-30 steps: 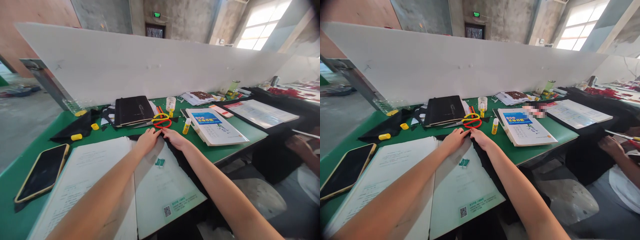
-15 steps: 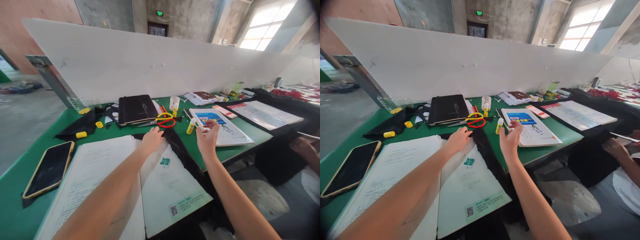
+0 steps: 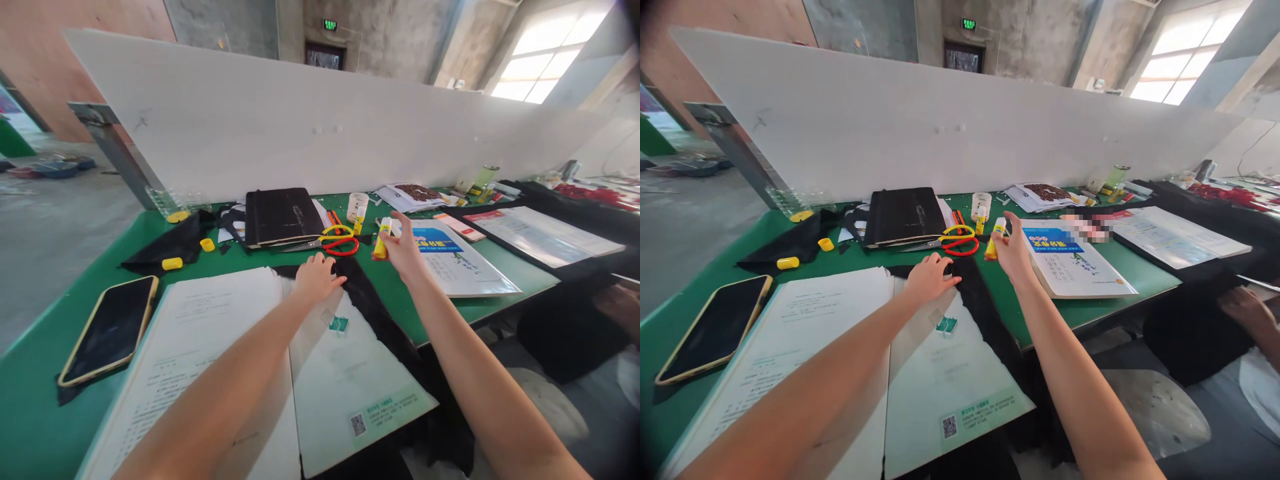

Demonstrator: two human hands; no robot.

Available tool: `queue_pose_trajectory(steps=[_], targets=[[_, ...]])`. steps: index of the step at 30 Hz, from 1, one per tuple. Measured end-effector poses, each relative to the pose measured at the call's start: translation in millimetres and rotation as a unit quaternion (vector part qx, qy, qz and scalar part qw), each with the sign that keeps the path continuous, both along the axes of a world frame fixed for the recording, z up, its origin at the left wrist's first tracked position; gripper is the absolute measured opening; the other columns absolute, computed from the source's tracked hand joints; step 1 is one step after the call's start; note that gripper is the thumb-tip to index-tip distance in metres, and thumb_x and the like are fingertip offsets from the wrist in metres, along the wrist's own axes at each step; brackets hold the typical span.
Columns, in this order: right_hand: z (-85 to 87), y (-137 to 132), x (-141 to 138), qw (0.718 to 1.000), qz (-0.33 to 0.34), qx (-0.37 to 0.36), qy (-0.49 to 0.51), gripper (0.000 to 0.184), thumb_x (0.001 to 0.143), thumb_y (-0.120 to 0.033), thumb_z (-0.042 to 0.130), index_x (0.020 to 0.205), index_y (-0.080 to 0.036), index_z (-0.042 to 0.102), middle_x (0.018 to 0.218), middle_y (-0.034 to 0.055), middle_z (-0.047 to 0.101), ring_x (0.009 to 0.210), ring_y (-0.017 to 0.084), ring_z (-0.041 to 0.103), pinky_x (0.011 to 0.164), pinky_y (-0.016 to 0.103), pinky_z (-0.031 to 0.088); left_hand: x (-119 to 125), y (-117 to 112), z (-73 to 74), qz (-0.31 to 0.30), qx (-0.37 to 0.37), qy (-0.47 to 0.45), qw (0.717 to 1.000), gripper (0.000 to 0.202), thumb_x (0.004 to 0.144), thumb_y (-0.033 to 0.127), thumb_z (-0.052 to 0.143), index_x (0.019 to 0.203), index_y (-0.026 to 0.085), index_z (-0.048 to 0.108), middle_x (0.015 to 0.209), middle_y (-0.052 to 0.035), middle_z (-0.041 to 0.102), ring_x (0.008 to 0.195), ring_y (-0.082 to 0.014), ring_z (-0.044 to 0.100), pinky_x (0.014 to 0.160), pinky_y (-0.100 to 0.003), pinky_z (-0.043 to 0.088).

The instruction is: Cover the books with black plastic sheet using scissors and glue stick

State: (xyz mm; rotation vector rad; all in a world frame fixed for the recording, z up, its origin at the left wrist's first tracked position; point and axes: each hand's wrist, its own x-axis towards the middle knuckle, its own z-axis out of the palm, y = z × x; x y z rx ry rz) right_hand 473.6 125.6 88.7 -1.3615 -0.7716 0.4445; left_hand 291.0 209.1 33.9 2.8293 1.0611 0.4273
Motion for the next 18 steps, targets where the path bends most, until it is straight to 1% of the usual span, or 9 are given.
queue_pose_trajectory(steps=[2,4,6,7,8,10,12,15,18], targets=[[20.5,6,-12,0.994,0.074,0.016,0.081,0.036,0.079,-0.033,0.055,0.114,-0.023,0.053,0.068,-0.0013,0.063,0.055,0.014,0.060,0.055,0.029,0.051,0,0,0.8,0.001,-0.011,-0.004,1.000,0.049,0.083,0.058,0.053,0.114,0.021,0.056,0.103,-0.0090,0.053,0.097,-0.0261,0.054,0.075,-0.034,0.045],[36.4,15,-21,0.976,0.155,0.027,0.150,0.025,0.083,-0.034,0.047,0.101,-0.019,0.057,0.075,0.0037,0.067,0.063,0.015,0.063,0.058,0.028,0.052,0,1,1.3,0.000,-0.020,-0.007,1.000,0.050,0.082,0.059,0.054,0.116,0.021,0.056,0.105,-0.0092,0.053,0.098,-0.0261,0.054,0.077,-0.034,0.045],[41.1,27,-28,0.961,0.197,0.024,0.190,0.018,0.083,-0.033,0.048,0.088,-0.018,0.057,0.078,0.0055,0.068,0.065,0.014,0.063,0.056,0.024,0.050,0,1,1.3,-0.001,-0.024,-0.008,1.000,0.052,0.081,0.060,0.054,0.117,0.021,0.056,0.106,-0.0094,0.053,0.099,-0.0261,0.053,0.078,-0.034,0.045],[38.1,33,-31,0.963,0.191,0.015,0.191,0.017,0.081,-0.034,0.052,0.084,-0.018,0.056,0.073,0.0044,0.067,0.060,0.013,0.061,0.051,0.022,0.047,0,2,1.1,-0.001,-0.025,-0.009,1.000,0.053,0.081,0.060,0.054,0.117,0.021,0.056,0.106,-0.0094,0.053,0.099,-0.0260,0.053,0.078,-0.034,0.045],[31.7,39,-35,0.971,0.164,0.007,0.177,0.018,0.079,-0.036,0.056,0.080,-0.018,0.055,0.064,0.0020,0.064,0.053,0.011,0.057,0.046,0.020,0.042,0,2,0.8,0.000,-0.024,-0.009,1.000,0.053,0.081,0.060,0.055,0.117,0.021,0.056,0.106,-0.0094,0.053,0.099,-0.0260,0.054,0.078,-0.034,0.045],[10.8,49,-44,0.993,0.063,-0.005,0.101,0.027,0.076,-0.045,0.061,0.073,-0.019,0.053,0.047,-0.0046,0.050,0.039,0.009,0.043,0.039,0.020,0.033,0,4,0.2,0.005,-0.023,-0.006,1.000,0.053,0.080,0.060,0.056,0.116,0.021,0.056,0.105,-0.0094,0.053,0.099,-0.0264,0.054,0.078,-0.035,0.045],[-14.4,54,-51,0.998,-0.047,-0.023,-0.026,0.035,0.074,-0.052,0.060,0.063,-0.019,0.052,0.044,-0.0051,0.046,0.040,0.010,0.042,0.042,0.022,0.032,0,5,-0.2,0.003,-0.023,-0.005,1.000,0.053,0.079,0.059,0.057,0.115,0.020,0.057,0.104,-0.0093,0.053,0.099,-0.0268,0.054,0.079,-0.035,0.045],[-43.1,52,-56,0.965,-0.132,-0.102,-0.201,0.042,0.075,-0.056,0.056,0.057,-0.019,0.054,0.052,0.0011,0.057,0.053,0.015,0.053,0.051,0.024,0.035,0,6,-0.3,-0.005,-0.024,-0.009,1.000,0.052,0.078,0.057,0.060,0.114,0.019,0.057,0.104,-0.0093,0.054,0.101,-0.0268,0.054,0.080,-0.034,0.045],[-52.7,49,-56,0.927,-0.157,-0.181,-0.290,0.043,0.081,-0.055,0.047,0.065,-0.019,0.061,0.061,0.0046,0.064,0.060,0.018,0.058,0.055,0.025,0.037,-1,6,-0.3,-0.001,-0.024,-0.015,1.000,0.054,0.077,0.056,0.062,0.112,0.017,0.057,0.104,-0.0100,0.055,0.102,-0.0273,0.053,0.081,-0.035,0.045]])
